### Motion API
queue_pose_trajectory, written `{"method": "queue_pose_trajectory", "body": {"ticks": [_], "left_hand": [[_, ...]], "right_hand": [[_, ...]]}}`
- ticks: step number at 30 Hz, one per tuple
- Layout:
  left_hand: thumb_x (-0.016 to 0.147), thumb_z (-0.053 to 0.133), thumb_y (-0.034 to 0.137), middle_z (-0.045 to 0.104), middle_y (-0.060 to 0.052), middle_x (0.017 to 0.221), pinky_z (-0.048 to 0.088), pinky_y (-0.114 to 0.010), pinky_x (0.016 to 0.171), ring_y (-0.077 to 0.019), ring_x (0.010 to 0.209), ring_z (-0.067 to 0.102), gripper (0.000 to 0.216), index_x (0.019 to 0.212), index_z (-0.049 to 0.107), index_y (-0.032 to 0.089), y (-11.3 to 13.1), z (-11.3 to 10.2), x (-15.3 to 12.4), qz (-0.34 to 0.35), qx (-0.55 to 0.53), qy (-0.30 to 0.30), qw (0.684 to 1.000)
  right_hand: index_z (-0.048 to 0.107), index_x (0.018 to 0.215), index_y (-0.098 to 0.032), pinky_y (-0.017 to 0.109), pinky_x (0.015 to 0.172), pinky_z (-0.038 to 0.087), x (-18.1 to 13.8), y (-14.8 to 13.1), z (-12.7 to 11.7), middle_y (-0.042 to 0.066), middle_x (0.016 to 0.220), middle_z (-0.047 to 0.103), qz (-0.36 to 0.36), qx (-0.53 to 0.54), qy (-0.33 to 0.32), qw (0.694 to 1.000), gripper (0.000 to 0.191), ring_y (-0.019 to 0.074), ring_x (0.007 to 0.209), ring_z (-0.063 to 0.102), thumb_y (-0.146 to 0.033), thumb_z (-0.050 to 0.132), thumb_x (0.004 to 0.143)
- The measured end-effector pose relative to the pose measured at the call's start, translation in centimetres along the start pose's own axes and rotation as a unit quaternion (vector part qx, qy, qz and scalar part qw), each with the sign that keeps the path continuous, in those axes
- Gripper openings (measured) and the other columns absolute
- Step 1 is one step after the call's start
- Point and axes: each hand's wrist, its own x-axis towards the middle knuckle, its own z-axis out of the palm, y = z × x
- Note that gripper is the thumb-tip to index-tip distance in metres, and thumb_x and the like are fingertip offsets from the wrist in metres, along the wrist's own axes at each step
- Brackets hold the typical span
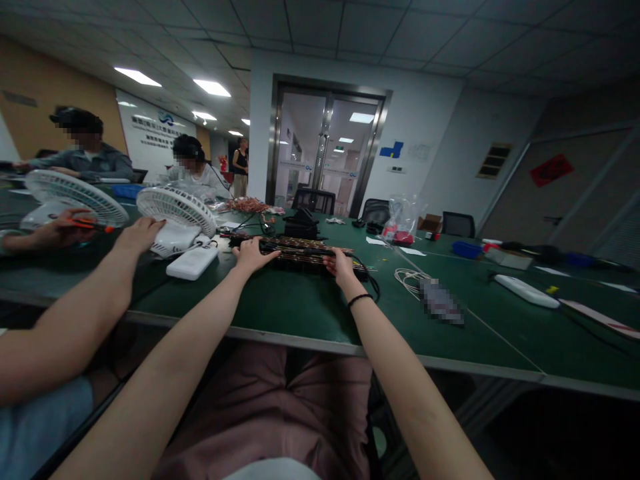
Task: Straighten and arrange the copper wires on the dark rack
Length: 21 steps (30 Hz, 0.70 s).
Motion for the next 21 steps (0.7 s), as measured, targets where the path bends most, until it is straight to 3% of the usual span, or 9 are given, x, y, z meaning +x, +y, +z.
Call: {"method": "queue_pose_trajectory", "body": {"ticks": [9,21], "left_hand": [[0.069,0.052,0.071,0.054,-0.011,0.131,0.029,-0.045,0.097,-0.0351,0.122,0.042,0.077,0.13,0.05,0.025,0.24,-0.17,-0.4,0.087,0.006,-0.028,0.996],[0.069,0.05,0.073,0.054,-0.012,0.13,0.03,-0.046,0.095,-0.0363,0.121,0.041,0.076,0.125,0.055,0.023,0.83,-0.5,-0.93,0.079,0.029,-0.016,0.996]], "right_hand": [[0.053,0.076,-0.015,0.013,0.038,0.039,0.03,0.02,-0.03,-0.003,0.049,0.058,-0.004,0.005,0.008,1.0,0.013,0.0063,0.039,0.053,-0.023,0.052,0.087],[0.052,0.076,-0.015,0.014,0.038,0.041,0.29,0.22,-0.18,-0.003,0.049,0.058,-0.009,-0.001,0.018,1.0,0.013,0.0069,0.039,0.054,-0.023,0.053,0.086]]}}
